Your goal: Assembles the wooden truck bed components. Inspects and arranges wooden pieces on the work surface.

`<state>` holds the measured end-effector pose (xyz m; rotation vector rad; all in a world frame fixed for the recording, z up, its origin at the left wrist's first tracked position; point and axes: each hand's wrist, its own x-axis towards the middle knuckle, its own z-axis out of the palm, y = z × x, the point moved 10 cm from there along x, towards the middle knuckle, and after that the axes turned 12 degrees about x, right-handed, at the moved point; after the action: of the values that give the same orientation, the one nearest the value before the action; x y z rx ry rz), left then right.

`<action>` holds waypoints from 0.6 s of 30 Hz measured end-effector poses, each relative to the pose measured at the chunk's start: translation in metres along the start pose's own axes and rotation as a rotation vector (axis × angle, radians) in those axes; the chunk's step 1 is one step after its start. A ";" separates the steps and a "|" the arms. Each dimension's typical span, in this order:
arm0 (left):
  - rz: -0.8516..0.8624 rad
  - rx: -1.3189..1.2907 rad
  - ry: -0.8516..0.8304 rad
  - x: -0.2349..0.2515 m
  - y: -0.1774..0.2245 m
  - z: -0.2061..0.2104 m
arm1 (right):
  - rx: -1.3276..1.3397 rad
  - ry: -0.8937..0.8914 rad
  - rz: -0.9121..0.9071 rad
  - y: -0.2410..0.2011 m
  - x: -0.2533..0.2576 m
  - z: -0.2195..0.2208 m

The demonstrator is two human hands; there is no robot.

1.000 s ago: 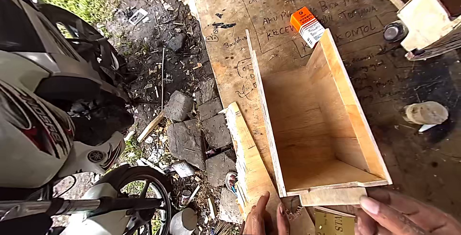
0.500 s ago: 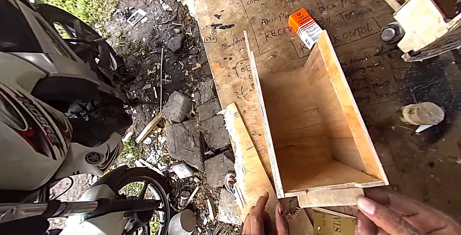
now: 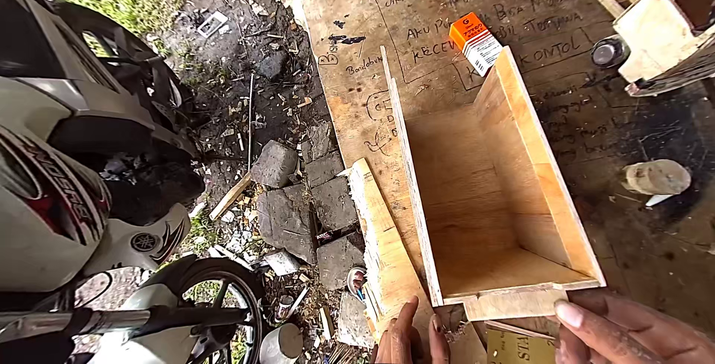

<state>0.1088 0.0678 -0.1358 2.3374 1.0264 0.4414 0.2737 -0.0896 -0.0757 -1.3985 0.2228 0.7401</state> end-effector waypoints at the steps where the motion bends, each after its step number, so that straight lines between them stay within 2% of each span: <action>1: -0.001 0.001 -0.004 0.000 0.000 0.000 | 0.001 0.004 -0.001 0.000 0.000 0.000; 7: -0.003 -0.032 -0.009 0.001 0.001 0.000 | 0.015 0.007 -0.001 0.002 -0.001 0.000; 12: -0.016 -0.326 -0.065 0.014 0.001 -0.011 | 0.051 0.012 -0.003 0.003 0.000 0.000; 18: 0.198 -0.248 -0.198 0.075 0.049 -0.038 | 0.070 0.019 0.021 0.005 0.000 0.000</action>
<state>0.1672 0.1099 -0.0705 2.2134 0.6136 0.3783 0.2712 -0.0897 -0.0795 -1.3389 0.2764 0.7304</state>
